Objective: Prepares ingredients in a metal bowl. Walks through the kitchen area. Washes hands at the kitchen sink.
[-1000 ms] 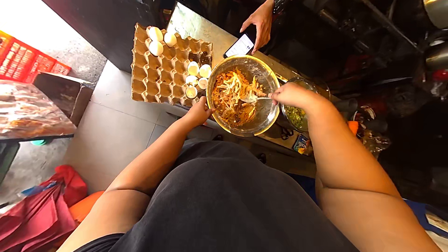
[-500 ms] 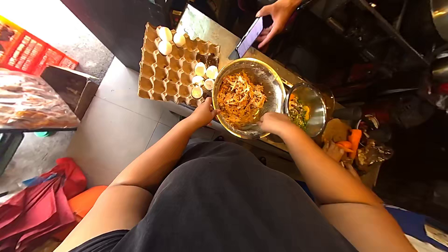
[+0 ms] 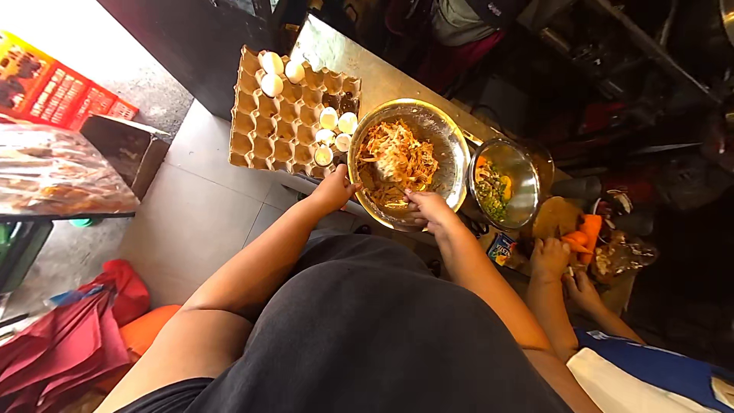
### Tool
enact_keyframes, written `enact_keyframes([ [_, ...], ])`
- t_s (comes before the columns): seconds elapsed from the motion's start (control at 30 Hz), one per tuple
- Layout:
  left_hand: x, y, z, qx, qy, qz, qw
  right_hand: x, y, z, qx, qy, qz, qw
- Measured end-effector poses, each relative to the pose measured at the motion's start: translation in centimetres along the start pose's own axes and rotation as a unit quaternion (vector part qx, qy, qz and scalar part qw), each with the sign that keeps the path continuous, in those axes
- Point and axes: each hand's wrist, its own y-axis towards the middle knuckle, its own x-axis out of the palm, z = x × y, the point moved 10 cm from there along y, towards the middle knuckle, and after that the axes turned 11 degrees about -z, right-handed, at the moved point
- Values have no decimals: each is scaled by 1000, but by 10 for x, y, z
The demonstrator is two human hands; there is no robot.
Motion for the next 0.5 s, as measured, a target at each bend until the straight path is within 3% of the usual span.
enact_keyframes([
  [0.23, 1, -1, 2, 4, -3, -3, 1000, -73, -22, -27, -11, -1, -14, 1000],
  [0.33, -1, 0, 3, 9, 3, -1, 1000, -96, -42, -47, -2, -142, -18, 990],
  [0.37, -1, 0, 3, 13, 4, 0, 1000, -99, -51, -58, 2, -246, -2, 969],
  [0.43, -1, -2, 3, 11, 3, -5, 1000, -96, -60, -73, 23, -463, 14, 886],
  [0.5, 0, 0, 2, 11, 4, -7, 1000, -80, -53, -64, 75, -569, -8, 819],
])
